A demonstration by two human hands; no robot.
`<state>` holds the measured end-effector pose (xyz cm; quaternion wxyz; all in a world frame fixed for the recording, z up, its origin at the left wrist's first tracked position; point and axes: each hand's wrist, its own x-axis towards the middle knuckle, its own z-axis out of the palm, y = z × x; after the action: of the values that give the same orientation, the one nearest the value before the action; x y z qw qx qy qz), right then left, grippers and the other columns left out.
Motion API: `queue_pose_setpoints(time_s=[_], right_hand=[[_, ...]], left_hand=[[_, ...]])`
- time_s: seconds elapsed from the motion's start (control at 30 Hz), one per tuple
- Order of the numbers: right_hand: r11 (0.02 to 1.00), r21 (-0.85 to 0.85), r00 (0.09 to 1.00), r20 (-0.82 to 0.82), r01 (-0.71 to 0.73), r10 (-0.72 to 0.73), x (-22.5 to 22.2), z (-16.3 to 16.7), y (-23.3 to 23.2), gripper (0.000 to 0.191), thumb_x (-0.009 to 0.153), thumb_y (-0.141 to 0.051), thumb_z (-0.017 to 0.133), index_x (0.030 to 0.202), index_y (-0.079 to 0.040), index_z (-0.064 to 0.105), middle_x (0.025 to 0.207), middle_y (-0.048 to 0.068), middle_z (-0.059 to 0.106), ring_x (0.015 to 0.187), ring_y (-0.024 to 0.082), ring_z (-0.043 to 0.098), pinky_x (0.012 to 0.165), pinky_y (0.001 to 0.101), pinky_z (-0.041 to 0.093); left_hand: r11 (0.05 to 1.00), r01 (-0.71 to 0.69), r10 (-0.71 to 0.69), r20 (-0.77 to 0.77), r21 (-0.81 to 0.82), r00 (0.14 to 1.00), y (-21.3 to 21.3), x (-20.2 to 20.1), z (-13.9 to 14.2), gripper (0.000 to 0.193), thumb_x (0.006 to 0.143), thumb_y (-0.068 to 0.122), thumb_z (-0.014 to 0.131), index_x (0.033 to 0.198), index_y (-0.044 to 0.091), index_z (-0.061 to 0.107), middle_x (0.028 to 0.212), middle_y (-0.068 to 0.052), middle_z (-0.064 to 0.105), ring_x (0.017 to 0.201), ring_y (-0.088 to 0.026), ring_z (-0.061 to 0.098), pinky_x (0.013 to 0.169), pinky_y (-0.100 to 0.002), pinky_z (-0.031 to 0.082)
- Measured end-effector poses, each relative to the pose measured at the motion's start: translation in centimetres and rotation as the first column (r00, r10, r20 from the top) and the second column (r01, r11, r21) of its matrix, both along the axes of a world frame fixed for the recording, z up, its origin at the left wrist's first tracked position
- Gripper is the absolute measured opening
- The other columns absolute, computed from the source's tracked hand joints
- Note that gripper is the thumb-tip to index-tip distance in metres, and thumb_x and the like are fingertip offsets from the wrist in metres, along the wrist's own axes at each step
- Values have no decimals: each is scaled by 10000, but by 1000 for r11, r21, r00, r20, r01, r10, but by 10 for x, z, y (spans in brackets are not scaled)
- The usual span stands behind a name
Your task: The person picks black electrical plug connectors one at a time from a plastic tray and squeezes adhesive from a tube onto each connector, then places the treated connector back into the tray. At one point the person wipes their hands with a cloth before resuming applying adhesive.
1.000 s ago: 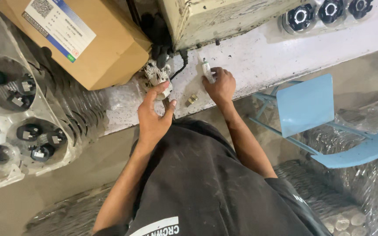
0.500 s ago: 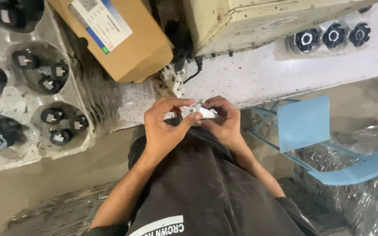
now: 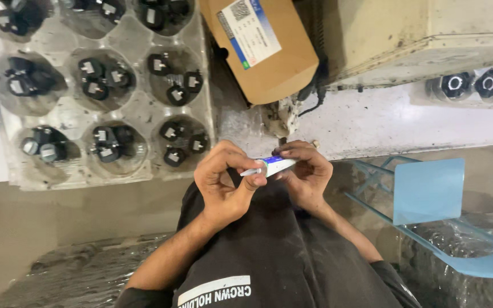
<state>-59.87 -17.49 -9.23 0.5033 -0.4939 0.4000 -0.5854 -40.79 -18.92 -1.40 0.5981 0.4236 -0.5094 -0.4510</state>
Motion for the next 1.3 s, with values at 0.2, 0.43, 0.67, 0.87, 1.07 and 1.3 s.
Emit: queue_pose_setpoints(time_s=[0.2,0.43,0.67,0.87,1.07,1.3], right_hand=[[995,25,992,87,-93,90,101,6,-1,385,904,-198,863,1149,13,656,1160,169,674,1044,206,654,901,314,543],[952,217,703,711,-218,-1,166,12,-10,415,1004,-302,789,1233,-12,598,1074,182,695,872,279,672,748,376,530],[978,210,707,691,2,-150,175,23,-16,445,962,-254,793,1326,-74,612,1211,108,658,969,235,611,833,368,485],[980,182,692,697,83,-188,193,30,-2,378,958,-144,826,1273,-110,620,1235,76,650,1039,247,575,920,388,455],[968,171,761,598,185,-251,222,34,3,393,915,-69,839,1262,-93,657,1285,105,663,1093,288,622,955,445,501],[954,111,898,321,278,-300,269,59,9,354,882,48,843,1175,5,648,1198,178,678,1117,261,663,1011,394,534]], left_hand=[[996,90,-90,-5,0,996,-19,112,22,230,920,243,858,977,61,728,849,-11,656,739,-93,546,696,-234,442],[988,142,-64,652,-68,756,-87,236,46,501,765,334,945,1161,114,732,919,-15,702,732,-184,660,652,-330,527],[949,300,-14,941,-94,339,-175,281,3,427,707,258,928,1078,130,761,999,-110,654,961,-344,646,773,-469,527],[935,354,-112,951,2,289,-200,281,-11,388,629,211,904,980,141,754,972,-108,654,937,-347,650,778,-475,538],[947,292,-288,757,134,586,-181,310,18,386,714,169,897,1013,83,668,1075,-97,701,946,-261,692,784,-389,557],[814,516,-347,-490,266,800,-89,363,40,464,837,-140,794,1241,1,615,1263,-128,710,1238,-174,687,1037,-322,586]])
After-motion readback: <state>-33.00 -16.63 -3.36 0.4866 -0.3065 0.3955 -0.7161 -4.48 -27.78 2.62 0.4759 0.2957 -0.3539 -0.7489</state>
